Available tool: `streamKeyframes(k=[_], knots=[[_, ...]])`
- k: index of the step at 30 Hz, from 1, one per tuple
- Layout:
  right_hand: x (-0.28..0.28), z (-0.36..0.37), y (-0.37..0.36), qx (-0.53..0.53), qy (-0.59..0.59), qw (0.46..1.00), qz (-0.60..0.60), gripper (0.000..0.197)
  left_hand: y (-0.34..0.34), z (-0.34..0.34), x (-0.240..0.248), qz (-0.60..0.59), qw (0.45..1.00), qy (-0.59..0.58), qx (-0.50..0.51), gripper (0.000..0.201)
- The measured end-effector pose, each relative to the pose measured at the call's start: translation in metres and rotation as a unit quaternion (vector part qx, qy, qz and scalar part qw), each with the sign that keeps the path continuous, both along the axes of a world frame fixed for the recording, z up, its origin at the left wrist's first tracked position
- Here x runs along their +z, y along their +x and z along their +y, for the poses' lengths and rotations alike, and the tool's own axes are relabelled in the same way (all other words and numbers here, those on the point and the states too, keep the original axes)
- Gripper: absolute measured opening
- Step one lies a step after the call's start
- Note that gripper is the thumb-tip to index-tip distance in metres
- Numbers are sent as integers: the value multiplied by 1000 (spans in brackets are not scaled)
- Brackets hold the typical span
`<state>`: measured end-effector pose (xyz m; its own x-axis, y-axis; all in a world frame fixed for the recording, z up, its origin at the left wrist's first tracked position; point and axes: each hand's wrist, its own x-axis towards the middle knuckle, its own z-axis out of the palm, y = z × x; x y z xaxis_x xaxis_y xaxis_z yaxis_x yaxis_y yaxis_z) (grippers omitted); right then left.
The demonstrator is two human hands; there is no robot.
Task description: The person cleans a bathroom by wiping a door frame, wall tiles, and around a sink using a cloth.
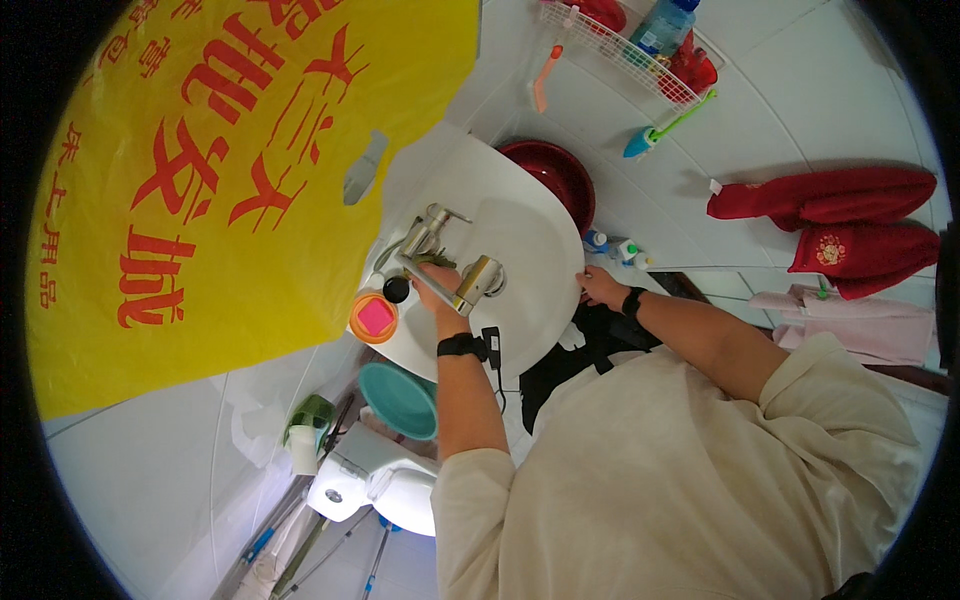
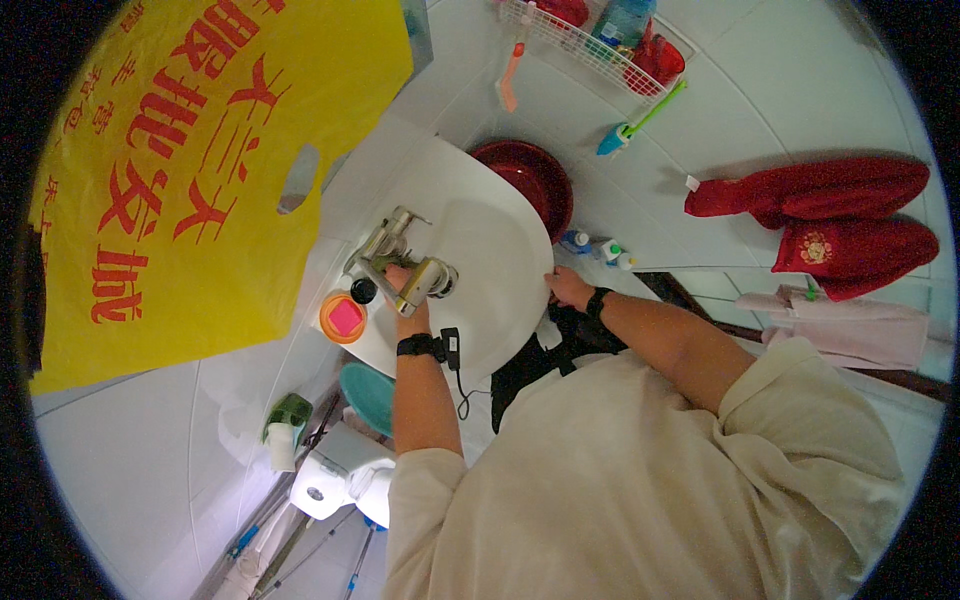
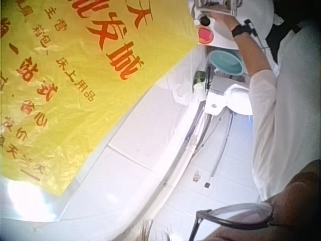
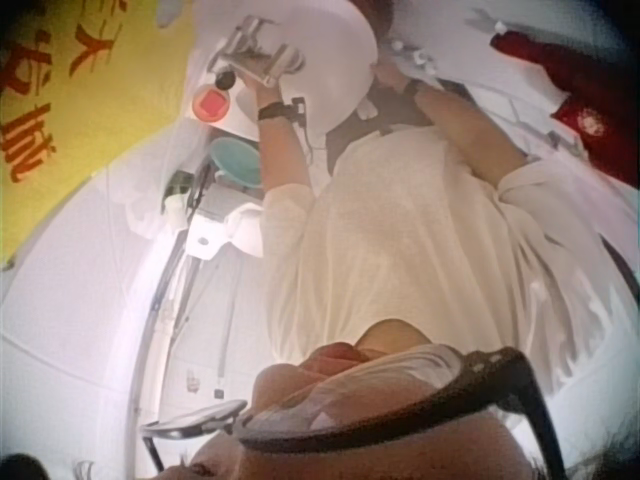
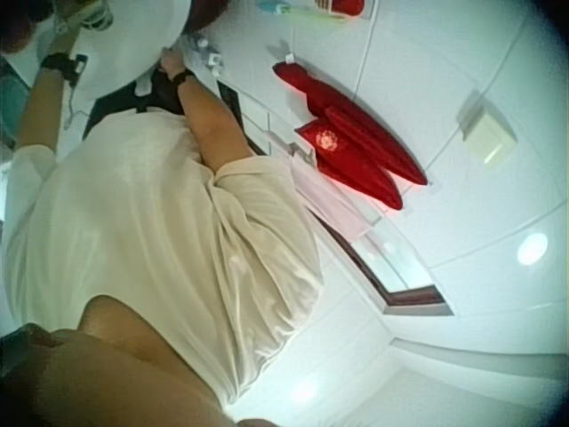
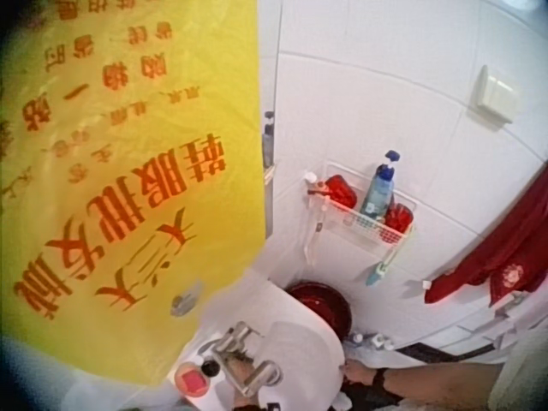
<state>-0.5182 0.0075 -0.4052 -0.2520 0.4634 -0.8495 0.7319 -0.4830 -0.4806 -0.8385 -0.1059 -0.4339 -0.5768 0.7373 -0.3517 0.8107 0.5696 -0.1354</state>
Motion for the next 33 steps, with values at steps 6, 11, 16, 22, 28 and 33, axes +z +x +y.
streamKeyframes(k=[6,11,16,22,28,33], knots=[[1,1,-3,1,-5,1000,-7,44,37,-21,10,-14,992,121,41,30],[-5,9,10,21,-2,999,-25,43,12,17,32,-130,954,149,225,32],[11,-6,-9,32,-18,999,-7,41,4,-22,-16,-219,839,366,338,32],[8,6,10,13,-32,999,-1,38,77,-10,14,-323,786,419,320,37],[11,13,-5,286,100,948,-99,36,105,-9,23,-437,786,366,239,34],[71,-10,-50,364,319,869,104,51,124,-29,40,-548,677,431,236,30]])
